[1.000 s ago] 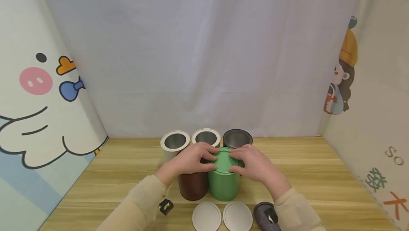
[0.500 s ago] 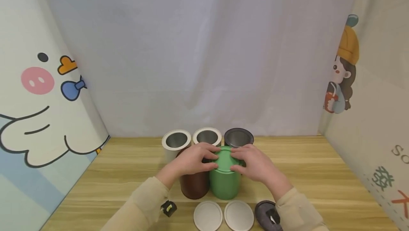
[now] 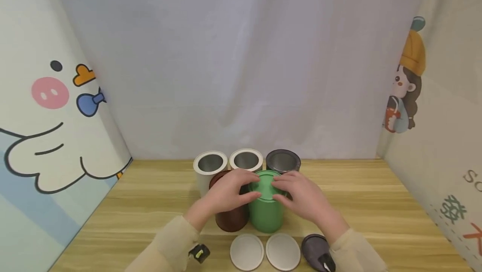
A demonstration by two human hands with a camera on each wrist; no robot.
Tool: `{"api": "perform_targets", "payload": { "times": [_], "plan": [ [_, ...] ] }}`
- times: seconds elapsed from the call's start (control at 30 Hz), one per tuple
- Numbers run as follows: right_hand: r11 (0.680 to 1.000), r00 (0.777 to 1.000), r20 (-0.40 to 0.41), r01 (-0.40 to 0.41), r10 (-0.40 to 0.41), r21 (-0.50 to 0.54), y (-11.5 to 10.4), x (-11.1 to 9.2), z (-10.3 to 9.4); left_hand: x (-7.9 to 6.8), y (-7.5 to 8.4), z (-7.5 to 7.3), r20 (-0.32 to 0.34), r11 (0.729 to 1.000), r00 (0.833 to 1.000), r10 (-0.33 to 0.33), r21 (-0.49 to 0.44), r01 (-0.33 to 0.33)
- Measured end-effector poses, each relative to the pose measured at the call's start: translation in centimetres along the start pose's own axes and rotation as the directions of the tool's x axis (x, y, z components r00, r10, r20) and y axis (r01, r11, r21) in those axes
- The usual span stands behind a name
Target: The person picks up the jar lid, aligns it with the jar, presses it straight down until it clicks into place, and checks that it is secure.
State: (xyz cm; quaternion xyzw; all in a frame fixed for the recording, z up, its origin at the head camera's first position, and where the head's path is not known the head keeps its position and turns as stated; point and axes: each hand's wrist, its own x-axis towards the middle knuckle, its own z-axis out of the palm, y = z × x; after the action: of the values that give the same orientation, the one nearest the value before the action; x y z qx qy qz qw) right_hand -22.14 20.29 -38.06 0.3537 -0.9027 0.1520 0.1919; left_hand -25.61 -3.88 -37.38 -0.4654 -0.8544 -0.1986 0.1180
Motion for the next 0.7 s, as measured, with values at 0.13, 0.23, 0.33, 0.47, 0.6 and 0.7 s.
{"api": "perform_targets", "payload": {
  "times": [0.13,0.23,0.33,0.47,0.6,0.7],
  "plan": [
    [0.998,0.997,-0.062,0.057,-0.056,0.018,-0.3,-0.4,0.0,-1.0,0.7,-0.4,-0.035,0.999,0.999,-0.025,-0.031,0.024],
    [0.994,0.989,-0.114,0.098,-0.092,0.055,-0.6,-0.7,-0.1,-1.9,1.0,-0.8,-0.054,0.997,0.997,-0.051,-0.057,0.048],
    [0.989,0.985,-0.139,0.114,-0.100,0.097,-0.9,-1.0,0.0,-2.8,1.3,-1.0,-0.080,0.993,0.994,-0.073,-0.103,0.064],
    [0.985,0.984,-0.149,0.114,-0.094,0.129,-1.1,-1.7,0.2,-4.0,1.5,-1.1,-0.136,0.987,0.987,-0.082,-0.148,0.061],
    [0.978,0.977,-0.178,0.146,-0.119,0.147,-1.2,-2.3,0.4,-5.4,1.7,-1.3,-0.181,0.984,0.979,-0.094,-0.168,0.063],
    [0.968,0.967,-0.204,0.186,-0.151,0.165,-1.3,-2.5,0.5,-6.3,1.9,-1.5,-0.181,0.980,0.976,-0.117,-0.179,0.085]
  ]
}}
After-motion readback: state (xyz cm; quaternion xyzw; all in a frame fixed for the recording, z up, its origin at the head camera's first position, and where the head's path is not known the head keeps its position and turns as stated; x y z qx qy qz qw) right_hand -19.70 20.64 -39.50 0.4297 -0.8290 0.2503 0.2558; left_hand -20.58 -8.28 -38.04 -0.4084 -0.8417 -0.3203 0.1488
